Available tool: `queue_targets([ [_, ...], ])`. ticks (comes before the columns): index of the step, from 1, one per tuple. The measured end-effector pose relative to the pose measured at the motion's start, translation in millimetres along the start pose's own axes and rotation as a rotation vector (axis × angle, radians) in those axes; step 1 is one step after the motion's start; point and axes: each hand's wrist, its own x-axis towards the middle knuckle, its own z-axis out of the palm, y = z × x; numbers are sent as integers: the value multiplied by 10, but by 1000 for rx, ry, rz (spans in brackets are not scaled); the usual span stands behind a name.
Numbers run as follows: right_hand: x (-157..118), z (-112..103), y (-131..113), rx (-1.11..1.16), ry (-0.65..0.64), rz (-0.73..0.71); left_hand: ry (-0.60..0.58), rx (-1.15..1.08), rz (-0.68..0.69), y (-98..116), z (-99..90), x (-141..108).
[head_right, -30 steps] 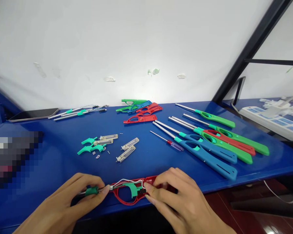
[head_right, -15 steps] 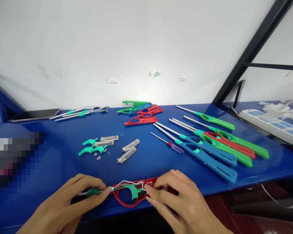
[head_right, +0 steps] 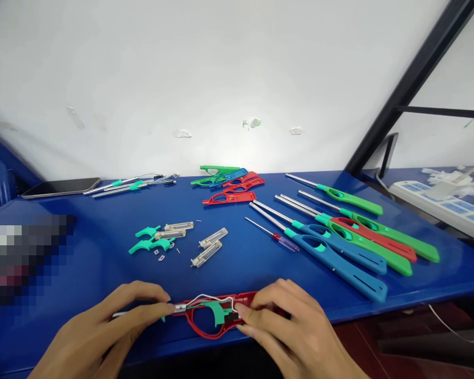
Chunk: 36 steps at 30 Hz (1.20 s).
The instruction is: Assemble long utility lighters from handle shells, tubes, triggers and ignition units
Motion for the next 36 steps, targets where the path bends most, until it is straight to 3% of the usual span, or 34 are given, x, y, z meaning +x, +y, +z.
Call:
queue_targets([
  [6,2,-60,9,-59,-10,22,65,-13,79,1,-10,25],
  [10,120,-209,31,-87,93,31,195,56,-13,-62,-7,71],
  [13,342,-346,73,-184,143,13,158,210,-157,-176,-81,260],
  [15,534,-417,105,-243,84,-21,-27,345,-350,-261,-177,450],
  [21,1159,-395,156,-321,-277,-133,-129,352,-478,-387,-381,860],
  [27,1576,-164,303,-334,-447,-226,-145,261,-501,-483,-303,727],
  [31,1681,-67,419,-329,-528,-253,-121,232,-497,-592,-374,591],
  [36,1714,-81,440,-302,-589,-277,-142,141,-445,-522,-436,571],
])
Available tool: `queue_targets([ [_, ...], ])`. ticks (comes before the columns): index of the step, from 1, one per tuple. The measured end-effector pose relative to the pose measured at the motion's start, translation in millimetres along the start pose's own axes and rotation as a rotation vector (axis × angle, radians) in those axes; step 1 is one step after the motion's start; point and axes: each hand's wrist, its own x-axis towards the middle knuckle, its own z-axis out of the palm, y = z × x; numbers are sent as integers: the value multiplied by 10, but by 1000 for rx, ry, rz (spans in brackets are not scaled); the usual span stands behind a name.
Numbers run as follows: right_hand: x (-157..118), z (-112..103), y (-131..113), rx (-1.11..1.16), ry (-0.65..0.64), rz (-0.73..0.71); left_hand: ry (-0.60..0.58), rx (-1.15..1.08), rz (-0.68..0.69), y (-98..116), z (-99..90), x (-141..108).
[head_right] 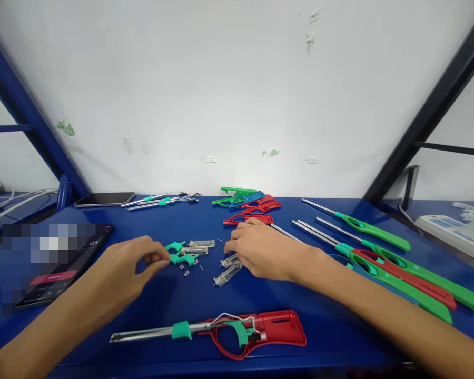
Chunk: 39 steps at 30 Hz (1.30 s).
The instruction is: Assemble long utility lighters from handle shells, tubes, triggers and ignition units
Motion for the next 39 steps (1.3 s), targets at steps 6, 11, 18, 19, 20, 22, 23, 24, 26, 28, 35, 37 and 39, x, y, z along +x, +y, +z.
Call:
queue_targets([
  [6,-31,-59,-2,7,-29,1,-124,-26,50,113,78,57],
  [11,-27,-11,64,8,-68,2,-177,-20,58,138,113,91],
  [18,-36,53,161,23,-43,35,-175,-8,69,107,254,143],
  [19,-60,42,155,28,-30,42,-177,-5,69,111,249,146],
  [20,-92,26,142,33,-14,50,-182,-4,70,117,234,145],
  [22,-176,-17,96,45,25,65,-186,-6,74,128,182,132],
  [23,-225,-40,66,50,47,73,-183,-6,71,130,153,123],
  [24,-274,-61,33,53,71,85,-173,-3,65,128,125,113],
  [26,-358,-91,-30,52,123,105,-149,8,51,114,89,96],
  [28,-406,-95,-75,43,170,112,-138,16,50,93,81,89],
  [35,-339,30,-90,22,258,103,-196,43,71,78,151,114],
  [37,-329,63,-99,14,291,90,-185,54,72,84,175,115],
  [39,-330,89,-120,9,327,78,-169,66,70,92,188,112],
])
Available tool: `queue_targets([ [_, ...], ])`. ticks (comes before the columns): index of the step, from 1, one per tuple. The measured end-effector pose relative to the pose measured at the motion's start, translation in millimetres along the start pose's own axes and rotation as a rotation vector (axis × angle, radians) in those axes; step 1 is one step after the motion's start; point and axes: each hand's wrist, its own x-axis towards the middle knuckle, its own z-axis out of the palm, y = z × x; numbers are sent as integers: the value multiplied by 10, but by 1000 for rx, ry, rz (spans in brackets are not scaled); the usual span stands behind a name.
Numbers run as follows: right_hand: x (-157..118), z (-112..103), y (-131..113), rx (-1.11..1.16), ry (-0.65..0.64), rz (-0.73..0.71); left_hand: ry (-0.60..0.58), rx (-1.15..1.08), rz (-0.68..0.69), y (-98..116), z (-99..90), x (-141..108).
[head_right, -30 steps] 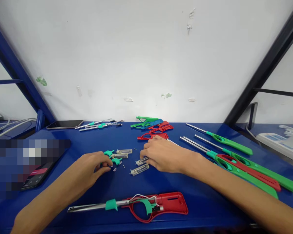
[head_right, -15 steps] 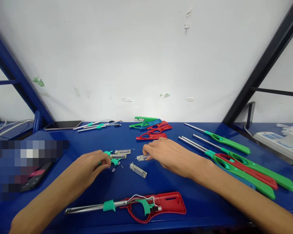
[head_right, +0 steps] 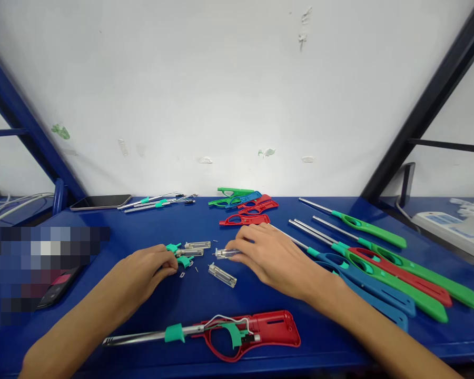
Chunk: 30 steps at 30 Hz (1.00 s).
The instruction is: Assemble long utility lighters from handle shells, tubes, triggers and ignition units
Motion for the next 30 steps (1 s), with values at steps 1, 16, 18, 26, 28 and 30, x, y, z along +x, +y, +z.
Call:
queue_targets([
  [1,-6,10,-11,0,17,-6,5,6,-3,4,0,-2],
  [16,-38,153,-7,-31,61,-89,-21,66,-54,-103,25,-10],
  [18,-47,153,-15,-32,62,-97,-13,73,-56,-89,37,7],
  [26,-40,148,-14,-29,72,-102,-2,75,-63,-94,49,5],
  [28,-38,155,-12,-25,76,-108,-5,72,-73,-108,64,15],
  [30,-40,160,-15,-22,80,-111,-12,56,-67,-106,74,28],
])
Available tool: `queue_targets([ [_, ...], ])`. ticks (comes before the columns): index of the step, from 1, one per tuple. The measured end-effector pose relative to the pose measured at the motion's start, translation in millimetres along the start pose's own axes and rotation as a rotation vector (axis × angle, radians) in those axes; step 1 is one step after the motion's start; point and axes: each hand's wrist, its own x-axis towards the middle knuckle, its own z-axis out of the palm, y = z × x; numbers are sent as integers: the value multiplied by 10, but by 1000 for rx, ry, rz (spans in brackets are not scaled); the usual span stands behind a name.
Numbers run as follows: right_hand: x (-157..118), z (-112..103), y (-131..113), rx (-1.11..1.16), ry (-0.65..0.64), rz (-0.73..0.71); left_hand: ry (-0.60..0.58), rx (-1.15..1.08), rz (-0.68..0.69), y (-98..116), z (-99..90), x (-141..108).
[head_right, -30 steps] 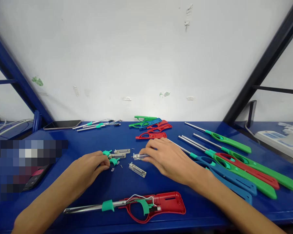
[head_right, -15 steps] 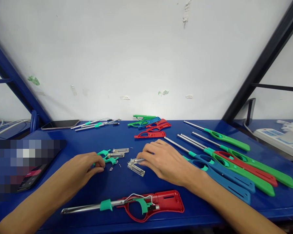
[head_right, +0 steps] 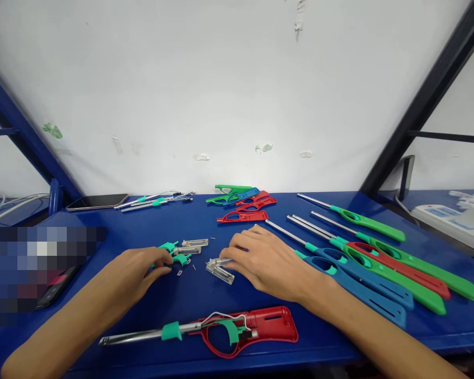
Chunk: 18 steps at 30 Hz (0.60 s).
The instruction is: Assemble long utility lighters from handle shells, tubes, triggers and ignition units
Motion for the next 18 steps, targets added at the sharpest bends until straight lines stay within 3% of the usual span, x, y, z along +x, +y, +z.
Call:
queue_targets([
  [6,0,4,-10,15,6,4,-14,-106,14,108,-60,-23],
  [10,2,-23,-27,50,19,30,47,-230,22,205,-125,-78],
  [18,-76,-146,-344,183,185,174,127,-747,91,618,-236,-157],
])
